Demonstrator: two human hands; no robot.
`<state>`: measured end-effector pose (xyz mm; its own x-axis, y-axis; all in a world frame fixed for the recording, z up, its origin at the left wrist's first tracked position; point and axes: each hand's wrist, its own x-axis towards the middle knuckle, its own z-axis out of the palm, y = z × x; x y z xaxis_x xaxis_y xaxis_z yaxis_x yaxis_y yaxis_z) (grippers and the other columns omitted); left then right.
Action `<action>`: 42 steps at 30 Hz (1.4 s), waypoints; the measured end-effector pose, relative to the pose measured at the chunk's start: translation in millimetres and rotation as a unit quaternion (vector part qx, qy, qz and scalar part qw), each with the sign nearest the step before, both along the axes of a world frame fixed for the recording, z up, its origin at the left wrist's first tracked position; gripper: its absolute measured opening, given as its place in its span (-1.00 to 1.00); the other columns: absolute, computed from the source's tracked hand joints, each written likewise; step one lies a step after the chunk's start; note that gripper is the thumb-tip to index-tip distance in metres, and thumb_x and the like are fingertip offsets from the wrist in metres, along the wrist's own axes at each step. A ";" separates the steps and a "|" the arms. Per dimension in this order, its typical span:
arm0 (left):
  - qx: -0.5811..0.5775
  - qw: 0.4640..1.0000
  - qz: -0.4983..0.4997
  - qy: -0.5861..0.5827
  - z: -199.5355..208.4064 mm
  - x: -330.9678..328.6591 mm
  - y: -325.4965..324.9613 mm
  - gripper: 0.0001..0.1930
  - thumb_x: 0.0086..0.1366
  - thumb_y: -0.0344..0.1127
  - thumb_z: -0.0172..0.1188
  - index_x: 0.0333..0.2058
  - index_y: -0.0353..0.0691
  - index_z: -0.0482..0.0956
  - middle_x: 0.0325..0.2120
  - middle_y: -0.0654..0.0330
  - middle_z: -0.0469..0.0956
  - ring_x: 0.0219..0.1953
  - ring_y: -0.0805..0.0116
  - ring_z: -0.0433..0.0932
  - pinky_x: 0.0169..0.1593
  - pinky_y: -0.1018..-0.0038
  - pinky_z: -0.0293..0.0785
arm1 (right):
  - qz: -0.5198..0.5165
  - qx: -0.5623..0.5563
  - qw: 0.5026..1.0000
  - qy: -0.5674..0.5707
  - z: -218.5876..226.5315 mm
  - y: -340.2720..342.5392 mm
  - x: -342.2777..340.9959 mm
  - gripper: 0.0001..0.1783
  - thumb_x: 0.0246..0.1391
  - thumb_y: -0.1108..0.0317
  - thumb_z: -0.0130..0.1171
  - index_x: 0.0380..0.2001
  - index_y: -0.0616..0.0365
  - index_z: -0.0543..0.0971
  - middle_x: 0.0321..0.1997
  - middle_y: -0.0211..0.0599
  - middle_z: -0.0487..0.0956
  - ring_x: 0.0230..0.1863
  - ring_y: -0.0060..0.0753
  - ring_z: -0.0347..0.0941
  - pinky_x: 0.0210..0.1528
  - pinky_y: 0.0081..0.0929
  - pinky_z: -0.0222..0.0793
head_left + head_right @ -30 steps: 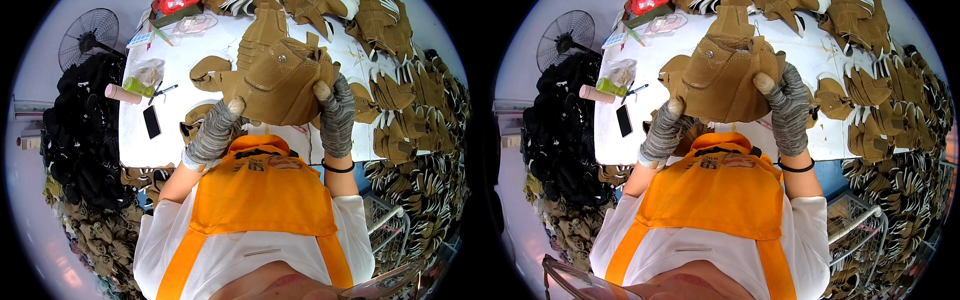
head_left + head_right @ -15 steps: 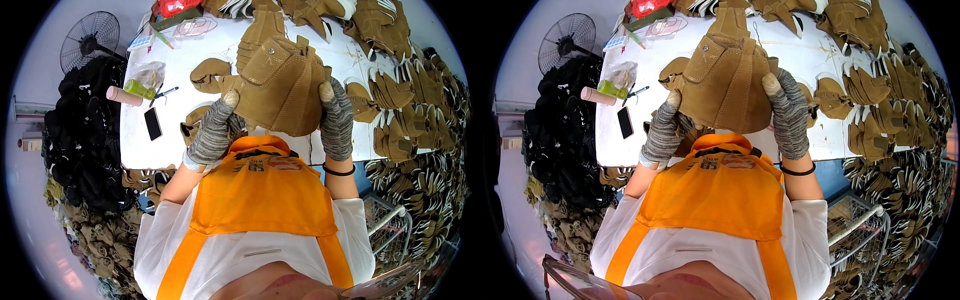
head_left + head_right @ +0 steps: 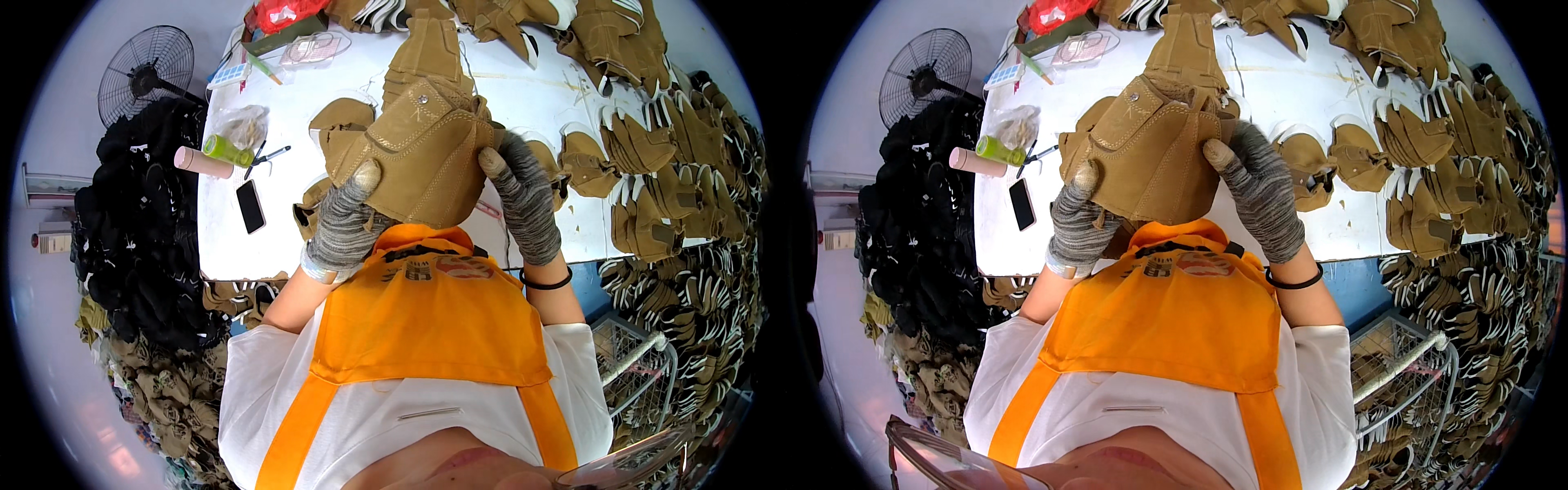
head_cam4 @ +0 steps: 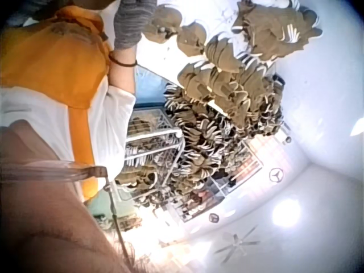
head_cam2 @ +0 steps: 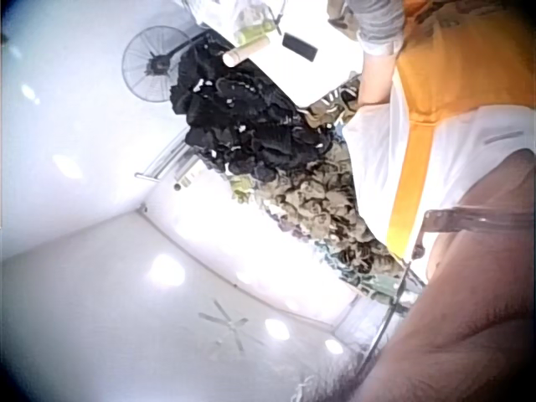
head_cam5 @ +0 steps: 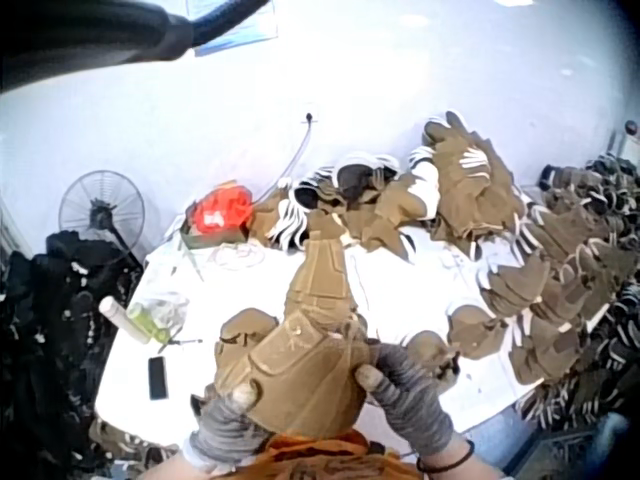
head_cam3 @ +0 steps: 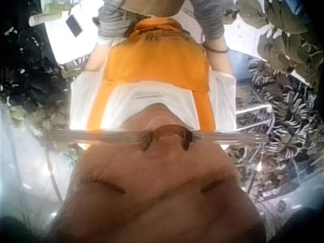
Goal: The person handles and turns over various tan-colored boot upper components by hand, occasionally using a small tool to trim or pick at the edges, before stacking them on a table.
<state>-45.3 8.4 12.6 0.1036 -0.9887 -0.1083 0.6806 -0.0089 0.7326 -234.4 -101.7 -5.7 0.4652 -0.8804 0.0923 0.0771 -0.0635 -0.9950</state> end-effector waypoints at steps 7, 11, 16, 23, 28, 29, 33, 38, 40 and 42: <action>0.006 0.981 -0.007 -0.192 -21.3 2.9 1.8 -0.30 0.18 -0.07 0.22 0.16 -0.35 0.17 0.07 0.05 0.33 0.09 0.21 0.38 0.14 0.28 0.35 | -0.136 -0.360 0.920 0.075 31.8 -4.0 5.0 -0.66 -0.10 0.44 0.32 -0.18 0.18 0.52 -0.17 -0.28 0.53 -0.17 -0.36 0.46 -0.11 -0.46 0.38; 0.008 0.961 -0.009 -0.278 -17.6 1.4 1.0 -0.33 0.16 -0.08 0.24 0.12 -0.36 0.25 0.03 0.04 0.38 0.04 0.25 0.41 0.09 0.37 0.37 | -0.117 -0.452 0.881 0.077 24.8 -7.3 18.6 -0.57 -0.22 0.34 0.40 -0.20 0.15 0.53 -0.23 -0.30 0.49 -0.21 -0.29 0.42 -0.15 -0.43 0.38; -0.003 0.950 -0.027 -0.312 -15.9 -2.8 6.8 -0.40 0.18 -0.09 0.25 0.08 -0.33 0.31 -0.04 0.09 0.44 -0.01 0.31 0.44 0.04 0.43 0.39 | -0.113 -0.420 0.897 0.085 22.8 -7.7 21.9 -0.50 -0.28 0.27 0.45 -0.19 0.12 0.52 -0.25 -0.32 0.49 -0.24 -0.32 0.42 -0.19 -0.44 0.38; -0.051 0.910 0.017 -0.412 -29.6 -5.2 6.6 -0.51 0.20 -0.18 0.24 0.03 -0.31 0.38 -0.08 0.14 0.48 -0.05 0.37 0.45 -0.02 0.44 0.41 | -0.128 -0.369 0.919 0.048 18.7 -9.8 18.8 -0.69 -0.14 0.40 0.35 -0.25 0.16 0.56 -0.30 -0.28 0.54 -0.30 -0.34 0.46 -0.24 -0.46 0.42; -0.044 0.923 0.018 -0.382 -24.0 -10.4 2.1 -0.55 0.23 -0.21 0.21 0.02 -0.31 0.38 -0.11 0.11 0.50 -0.09 0.31 0.48 -0.05 0.42 0.43 | -0.142 -0.441 0.879 0.109 23.5 -5.3 21.9 -0.69 -0.13 0.44 0.33 -0.23 0.17 0.56 -0.30 -0.25 0.53 -0.29 -0.27 0.47 -0.18 -0.44 0.40; -0.042 0.924 0.015 -0.380 -21.7 -10.7 1.3 -0.56 0.24 -0.21 0.21 0.02 -0.31 0.38 -0.12 0.11 0.50 -0.10 0.30 0.48 -0.06 0.42 0.43 | -0.141 -0.423 0.889 0.103 20.8 -5.5 20.6 -0.67 -0.14 0.43 0.34 -0.22 0.17 0.56 -0.29 -0.24 0.53 -0.28 -0.26 0.47 -0.18 -0.43 0.40; -0.058 0.906 0.004 -0.418 -28.0 -8.0 1.0 -0.56 0.24 -0.21 0.21 0.01 -0.32 0.39 -0.15 0.10 0.51 -0.12 0.31 0.49 -0.08 0.42 0.44 | -0.141 -0.388 0.907 0.078 9.3 -6.5 17.8 -0.62 -0.17 0.38 0.37 -0.21 0.16 0.54 -0.27 -0.22 0.52 -0.25 -0.23 0.45 -0.17 -0.41 0.38; -0.058 0.920 0.007 -0.387 -24.1 -9.9 2.5 -0.56 0.23 -0.21 0.21 0.01 -0.32 0.40 -0.14 0.09 0.51 -0.12 0.31 0.49 -0.08 0.42 0.44 | -0.133 -0.408 0.898 0.099 24.2 1.0 20.9 -0.66 -0.14 0.44 0.33 -0.21 0.16 0.55 -0.29 -0.23 0.51 -0.26 -0.26 0.45 -0.20 -0.41 0.38; -0.056 0.920 0.004 -0.388 -23.2 -10.4 2.6 -0.56 0.24 -0.21 0.21 0.01 -0.32 0.39 -0.13 0.09 0.51 -0.11 0.31 0.49 -0.07 0.42 0.43 | -0.140 -0.403 0.900 0.086 22.0 2.1 22.9 -0.68 -0.13 0.47 0.32 -0.22 0.17 0.55 -0.31 -0.24 0.51 -0.27 -0.27 0.45 -0.21 -0.41 0.39; -0.054 0.921 0.003 -0.385 -20.6 -11.1 2.4 -0.56 0.24 -0.21 0.21 0.02 -0.32 0.39 -0.12 0.10 0.50 -0.09 0.31 0.48 -0.06 0.42 0.43 | -0.143 -0.397 0.903 0.077 13.9 -3.2 21.6 -0.68 -0.13 0.47 0.32 -0.23 0.17 0.55 -0.31 -0.24 0.51 -0.27 -0.29 0.45 -0.21 -0.42 0.39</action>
<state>-56.4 10.9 -8.0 0.1140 -0.9887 0.0976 -0.0423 0.0933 0.9947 -212.8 -104.9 8.2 0.2899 -0.6507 0.7018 -0.1907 -0.7579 -0.6239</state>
